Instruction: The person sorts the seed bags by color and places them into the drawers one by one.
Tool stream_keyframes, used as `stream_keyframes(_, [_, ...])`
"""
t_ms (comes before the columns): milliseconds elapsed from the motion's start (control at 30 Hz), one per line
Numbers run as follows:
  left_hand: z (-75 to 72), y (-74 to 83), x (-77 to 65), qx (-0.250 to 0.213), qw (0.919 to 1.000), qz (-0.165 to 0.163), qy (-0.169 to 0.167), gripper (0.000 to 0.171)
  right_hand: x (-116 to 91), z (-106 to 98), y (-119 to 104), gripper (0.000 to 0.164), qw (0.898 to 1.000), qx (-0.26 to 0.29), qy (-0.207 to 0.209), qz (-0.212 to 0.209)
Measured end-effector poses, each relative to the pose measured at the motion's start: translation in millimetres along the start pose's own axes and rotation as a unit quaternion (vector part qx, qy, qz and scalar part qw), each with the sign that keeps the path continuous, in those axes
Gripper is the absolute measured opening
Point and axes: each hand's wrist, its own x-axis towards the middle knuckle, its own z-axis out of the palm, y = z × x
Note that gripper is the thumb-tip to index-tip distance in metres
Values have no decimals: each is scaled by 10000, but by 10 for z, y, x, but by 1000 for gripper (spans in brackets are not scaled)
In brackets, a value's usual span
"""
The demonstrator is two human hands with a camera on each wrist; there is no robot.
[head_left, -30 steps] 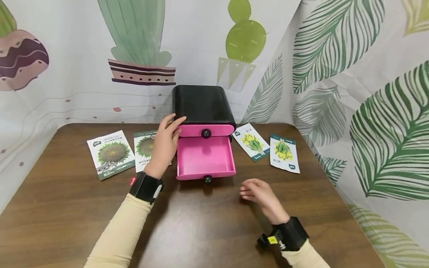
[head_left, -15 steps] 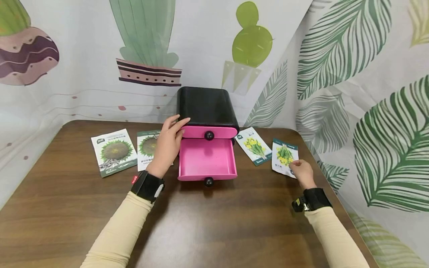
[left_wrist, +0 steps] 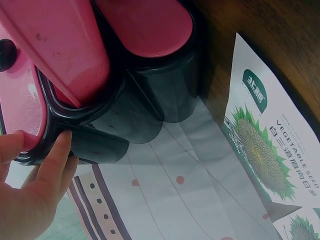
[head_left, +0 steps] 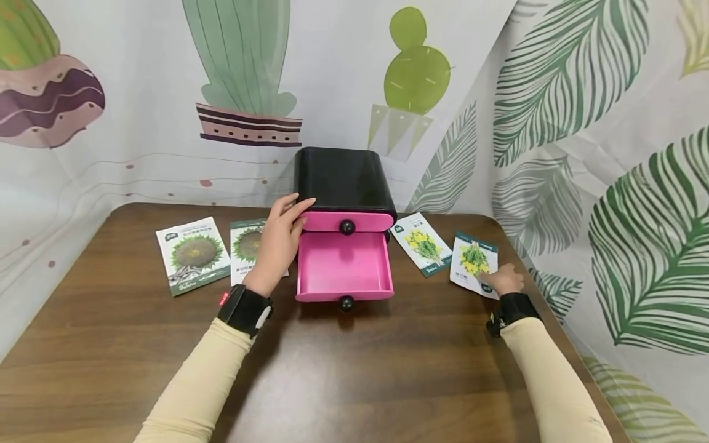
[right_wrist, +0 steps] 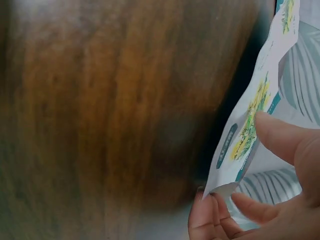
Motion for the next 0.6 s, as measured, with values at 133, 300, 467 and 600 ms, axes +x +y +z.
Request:
stream_keyframes(133, [3, 2, 2, 7, 10000, 3, 4, 38, -4, -17, -7, 87, 9992, 154, -294, 241])
stream_keyframes(300, [5, 6, 7, 15, 10000, 41, 32, 37, -2, -36, 86, 67, 9935, 1061, -404, 44])
stream_keyframes(467, [-4, 4, 12, 22, 10000, 6, -32, 39, -11, -39, 151, 53, 9742, 2176, -546, 260])
stream_keyframes(600, [-16, -5, 10, -7, 9999, 16, -121, 40, -112, -114, 132, 50, 9489, 3079, -593, 359])
